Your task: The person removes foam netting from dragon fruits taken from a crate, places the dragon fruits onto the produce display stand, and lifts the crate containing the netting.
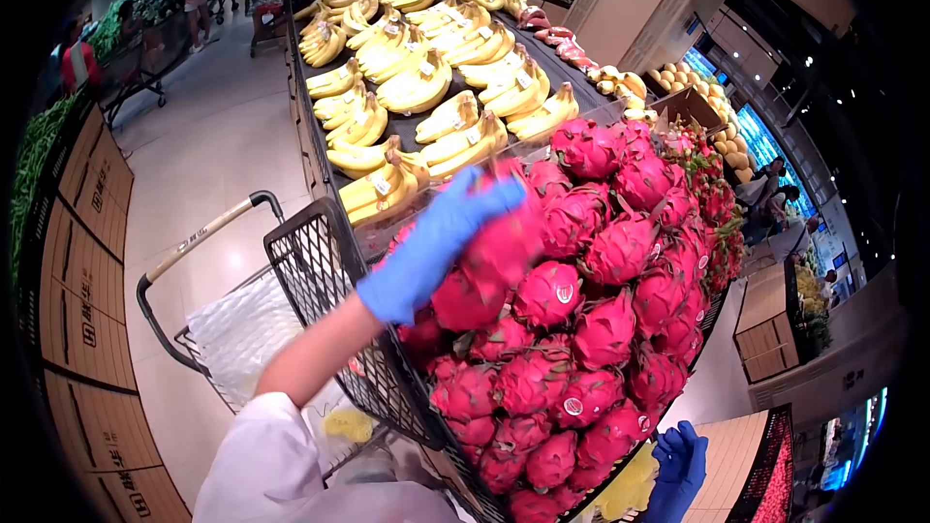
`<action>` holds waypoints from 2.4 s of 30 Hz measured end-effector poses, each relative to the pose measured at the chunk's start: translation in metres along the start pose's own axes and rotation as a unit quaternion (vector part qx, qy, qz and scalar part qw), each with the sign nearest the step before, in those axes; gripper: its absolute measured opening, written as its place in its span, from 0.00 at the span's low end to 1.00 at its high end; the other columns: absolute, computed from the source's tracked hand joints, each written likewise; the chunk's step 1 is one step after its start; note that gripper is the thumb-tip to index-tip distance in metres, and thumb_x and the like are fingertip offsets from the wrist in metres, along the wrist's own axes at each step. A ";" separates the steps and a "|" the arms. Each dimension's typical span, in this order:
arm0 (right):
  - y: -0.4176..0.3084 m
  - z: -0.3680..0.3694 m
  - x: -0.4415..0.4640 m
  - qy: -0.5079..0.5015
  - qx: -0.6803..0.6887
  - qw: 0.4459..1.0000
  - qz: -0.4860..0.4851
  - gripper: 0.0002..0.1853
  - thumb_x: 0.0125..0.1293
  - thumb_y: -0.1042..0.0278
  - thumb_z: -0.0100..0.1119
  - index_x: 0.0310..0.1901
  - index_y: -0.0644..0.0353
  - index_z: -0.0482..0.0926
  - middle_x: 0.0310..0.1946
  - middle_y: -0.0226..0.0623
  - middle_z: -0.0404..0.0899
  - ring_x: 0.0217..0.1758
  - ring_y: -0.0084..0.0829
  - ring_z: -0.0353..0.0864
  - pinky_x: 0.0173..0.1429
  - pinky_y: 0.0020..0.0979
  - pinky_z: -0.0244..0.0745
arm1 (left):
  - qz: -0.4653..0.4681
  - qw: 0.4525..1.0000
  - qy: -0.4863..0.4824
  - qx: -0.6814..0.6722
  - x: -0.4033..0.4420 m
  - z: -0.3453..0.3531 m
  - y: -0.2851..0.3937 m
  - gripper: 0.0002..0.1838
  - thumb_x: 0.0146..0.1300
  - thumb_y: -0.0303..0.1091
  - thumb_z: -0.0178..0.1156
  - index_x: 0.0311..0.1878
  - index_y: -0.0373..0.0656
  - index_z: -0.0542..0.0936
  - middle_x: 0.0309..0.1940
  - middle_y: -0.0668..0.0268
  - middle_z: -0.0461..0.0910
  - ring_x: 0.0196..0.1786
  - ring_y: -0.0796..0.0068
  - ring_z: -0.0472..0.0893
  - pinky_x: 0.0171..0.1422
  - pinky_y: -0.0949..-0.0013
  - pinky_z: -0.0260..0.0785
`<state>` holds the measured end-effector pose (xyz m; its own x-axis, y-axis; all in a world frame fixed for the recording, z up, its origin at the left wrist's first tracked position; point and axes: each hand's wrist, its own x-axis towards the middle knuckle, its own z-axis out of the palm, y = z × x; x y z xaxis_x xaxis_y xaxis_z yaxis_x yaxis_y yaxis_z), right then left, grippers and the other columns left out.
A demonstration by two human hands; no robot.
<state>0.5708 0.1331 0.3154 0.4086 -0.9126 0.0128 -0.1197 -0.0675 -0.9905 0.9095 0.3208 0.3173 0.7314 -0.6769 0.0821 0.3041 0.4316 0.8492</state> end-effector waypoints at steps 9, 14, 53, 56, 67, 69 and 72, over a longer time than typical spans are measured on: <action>0.018 0.011 0.026 0.070 0.086 0.993 0.037 0.22 0.66 0.51 0.48 0.42 0.67 0.75 0.29 0.36 0.78 0.30 0.22 0.74 0.35 0.20 0.68 | -0.065 0.990 -0.075 0.104 0.194 -0.103 -0.027 0.19 0.58 0.47 0.58 0.43 0.40 0.77 0.35 0.68 0.80 0.36 0.78 0.77 0.44 0.78 0.69; 0.016 0.029 0.034 0.070 0.057 0.994 0.067 0.22 0.66 0.51 0.47 0.41 0.69 0.74 0.28 0.35 0.76 0.29 0.22 0.72 0.34 0.20 0.66 | 0.014 0.901 -0.023 0.433 0.209 -0.084 -0.065 0.26 0.59 0.55 0.52 0.40 0.38 0.79 0.36 0.60 0.79 0.41 0.68 0.76 0.47 0.69 0.65; 0.061 -0.007 0.042 0.048 0.110 0.988 0.099 0.22 0.68 0.53 0.45 0.42 0.69 0.75 0.32 0.39 0.79 0.31 0.24 0.77 0.36 0.22 0.71 | 0.178 0.822 -0.109 0.530 0.184 -0.083 -0.067 0.33 0.63 0.53 0.49 0.63 0.38 0.62 0.58 0.53 0.67 0.60 0.63 0.68 0.65 0.68 0.56; 0.061 -0.007 0.037 0.056 0.124 0.986 0.094 0.22 0.68 0.53 0.45 0.41 0.69 0.75 0.31 0.38 0.79 0.31 0.24 0.77 0.36 0.22 0.71 | 0.191 0.828 -0.081 0.521 0.181 -0.084 -0.065 0.32 0.63 0.52 0.49 0.63 0.38 0.62 0.57 0.52 0.68 0.59 0.62 0.68 0.64 0.67 0.57; 0.056 -0.055 0.003 0.175 0.102 0.976 -0.077 0.17 0.67 0.61 0.47 0.36 0.69 0.77 0.27 0.37 0.78 0.27 0.24 0.76 0.34 0.23 0.70 | 0.397 0.791 0.052 0.462 0.141 -0.035 -0.048 0.16 0.63 0.30 0.52 0.53 0.35 0.71 0.48 0.59 0.74 0.51 0.69 0.73 0.59 0.70 0.62; 0.054 -0.068 -0.007 0.209 0.095 0.972 -0.046 0.16 0.66 0.61 0.49 0.34 0.68 0.77 0.24 0.34 0.76 0.23 0.19 0.72 0.29 0.20 0.65 | 0.396 0.805 0.047 0.439 0.104 -0.002 -0.039 0.14 0.64 0.28 0.50 0.52 0.37 0.72 0.48 0.61 0.73 0.51 0.72 0.73 0.59 0.70 0.62; 0.065 -0.101 -0.021 0.263 0.076 0.962 -0.012 0.18 0.66 0.56 0.50 0.29 0.64 0.77 0.19 0.31 0.75 0.16 0.16 0.67 0.22 0.17 0.61 | 0.352 0.881 0.021 0.315 0.041 0.044 -0.042 0.12 0.66 0.26 0.48 0.51 0.36 0.72 0.49 0.63 0.73 0.51 0.74 0.72 0.59 0.72 0.63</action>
<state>0.4633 0.1074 0.2643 -0.1090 -0.9920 0.0643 0.0345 -0.0685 -0.9971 0.8998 0.2487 0.3078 0.6289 -0.3449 0.6968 -0.6244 0.3100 0.7170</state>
